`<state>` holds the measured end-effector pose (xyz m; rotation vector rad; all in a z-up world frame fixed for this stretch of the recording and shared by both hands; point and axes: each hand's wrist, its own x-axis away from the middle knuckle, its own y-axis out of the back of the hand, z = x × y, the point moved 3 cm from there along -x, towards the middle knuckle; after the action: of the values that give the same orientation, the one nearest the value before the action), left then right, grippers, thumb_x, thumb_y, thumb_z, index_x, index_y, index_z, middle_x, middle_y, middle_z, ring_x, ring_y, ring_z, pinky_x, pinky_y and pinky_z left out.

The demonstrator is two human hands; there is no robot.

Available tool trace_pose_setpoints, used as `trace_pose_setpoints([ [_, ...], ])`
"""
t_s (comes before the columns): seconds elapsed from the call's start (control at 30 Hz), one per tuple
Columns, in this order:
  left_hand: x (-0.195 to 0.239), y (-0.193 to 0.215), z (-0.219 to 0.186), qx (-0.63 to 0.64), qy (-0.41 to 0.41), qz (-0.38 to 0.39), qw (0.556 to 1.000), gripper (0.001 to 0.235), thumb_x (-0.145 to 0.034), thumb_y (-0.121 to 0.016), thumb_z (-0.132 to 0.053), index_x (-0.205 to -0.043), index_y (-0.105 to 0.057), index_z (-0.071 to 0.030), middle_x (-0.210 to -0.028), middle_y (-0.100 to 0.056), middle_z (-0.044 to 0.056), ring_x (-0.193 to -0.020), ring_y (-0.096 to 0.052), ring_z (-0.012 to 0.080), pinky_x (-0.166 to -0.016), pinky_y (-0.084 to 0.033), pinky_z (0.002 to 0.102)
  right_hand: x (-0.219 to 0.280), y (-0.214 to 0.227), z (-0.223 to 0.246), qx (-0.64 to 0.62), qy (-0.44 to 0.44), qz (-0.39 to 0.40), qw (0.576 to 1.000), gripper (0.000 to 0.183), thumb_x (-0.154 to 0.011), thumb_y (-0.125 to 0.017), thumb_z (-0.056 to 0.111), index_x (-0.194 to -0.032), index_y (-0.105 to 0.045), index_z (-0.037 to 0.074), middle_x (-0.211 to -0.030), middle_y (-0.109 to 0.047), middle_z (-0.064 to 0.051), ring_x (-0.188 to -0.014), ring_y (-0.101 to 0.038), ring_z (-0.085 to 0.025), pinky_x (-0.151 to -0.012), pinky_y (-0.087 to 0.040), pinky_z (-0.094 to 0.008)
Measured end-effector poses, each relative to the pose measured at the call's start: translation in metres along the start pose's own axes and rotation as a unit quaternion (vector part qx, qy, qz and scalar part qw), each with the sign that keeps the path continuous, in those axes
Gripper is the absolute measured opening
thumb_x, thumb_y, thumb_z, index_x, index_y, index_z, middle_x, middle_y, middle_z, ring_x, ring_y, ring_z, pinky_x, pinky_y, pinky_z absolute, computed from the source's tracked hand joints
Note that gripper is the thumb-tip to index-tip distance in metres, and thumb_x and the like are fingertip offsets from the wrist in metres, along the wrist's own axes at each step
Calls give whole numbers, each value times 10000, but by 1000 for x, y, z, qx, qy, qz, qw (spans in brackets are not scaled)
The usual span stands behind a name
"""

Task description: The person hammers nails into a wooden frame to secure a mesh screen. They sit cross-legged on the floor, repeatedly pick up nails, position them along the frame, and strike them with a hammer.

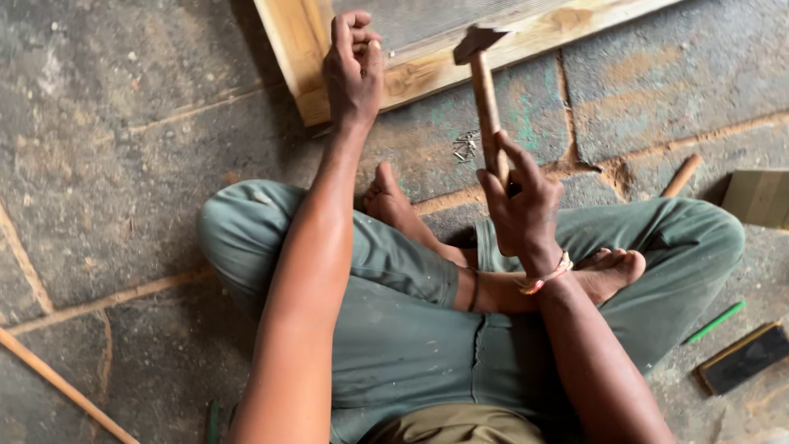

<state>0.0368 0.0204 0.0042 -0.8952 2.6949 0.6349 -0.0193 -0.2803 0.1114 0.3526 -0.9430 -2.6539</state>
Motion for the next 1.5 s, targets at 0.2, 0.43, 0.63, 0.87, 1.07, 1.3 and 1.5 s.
trace_pose_setpoints([
  [0.2, -2, -4, -29, -260, -201, 33, 944, 314, -896, -650, -16, -1193, -612, -113, -1013, -727, 55, -929, -694, 195, -814, -592, 355, -7, 9, -29, -83, -127, -29, 988, 578, -925, -819, 69, -1464, -611, 52, -629, -649, -51, -530, -532, -41, -441, -339, -247],
  [0.43, -2, -4, -34, -166, 23, 196, 966, 377, -976, -561, 32, -1312, -645, -117, -886, -787, 93, -698, -738, 208, -503, -577, 297, -8, 11, -33, -150, -122, -39, 980, 580, -948, -805, 36, -1486, -589, 25, -843, -769, -62, -702, -664, -41, -546, -491, -220],
  [0.63, -3, 6, -46, -254, -148, 128, 947, 390, -939, -533, 61, -1287, -642, -79, -959, -777, 94, -833, -739, 160, -611, -614, 277, -9, 12, -34, -138, -134, -37, 981, 573, -941, -815, 37, -1472, -601, 33, -779, -743, -83, -679, -644, -54, -532, -476, -235],
  [0.87, 33, -27, -59, -153, -81, 350, 920, 182, -935, -613, 16, -1007, -752, -77, -856, -783, 113, -656, -701, 156, -568, -597, 303, -11, 14, -32, -144, -86, -37, 985, 558, -966, -814, 40, -1475, -588, 19, -920, -773, -88, -756, -735, -87, -572, -572, -244],
  [1.07, 86, -70, -50, -234, -154, 409, 869, 117, -882, -618, 31, -806, -706, 15, -725, -658, 153, -593, -639, 197, -442, -539, 282, -11, 14, -31, -140, -129, -24, 981, 568, -949, -802, 44, -1469, -574, 26, -801, -767, -106, -667, -713, -106, -515, -524, -257],
  [1.3, 112, -81, -41, -277, -241, 416, 832, 159, -872, -572, 96, -802, -687, 12, -780, -639, 138, -665, -602, 166, -444, -525, 255, -12, 16, -33, -125, -120, -29, 984, 590, -939, -827, 60, -1473, -577, 40, -818, -777, -118, -709, -730, -107, -559, -546, -263],
  [1.5, 113, -80, -54, -314, -269, 447, 793, 75, -877, -634, 39, -881, -695, -3, -871, -634, 126, -778, -609, 179, -578, -559, 310, -12, 17, -34, -124, -120, -27, 985, 591, -936, -827, 66, -1471, -577, 47, -803, -772, -113, -699, -731, -96, -551, -541, -261],
])
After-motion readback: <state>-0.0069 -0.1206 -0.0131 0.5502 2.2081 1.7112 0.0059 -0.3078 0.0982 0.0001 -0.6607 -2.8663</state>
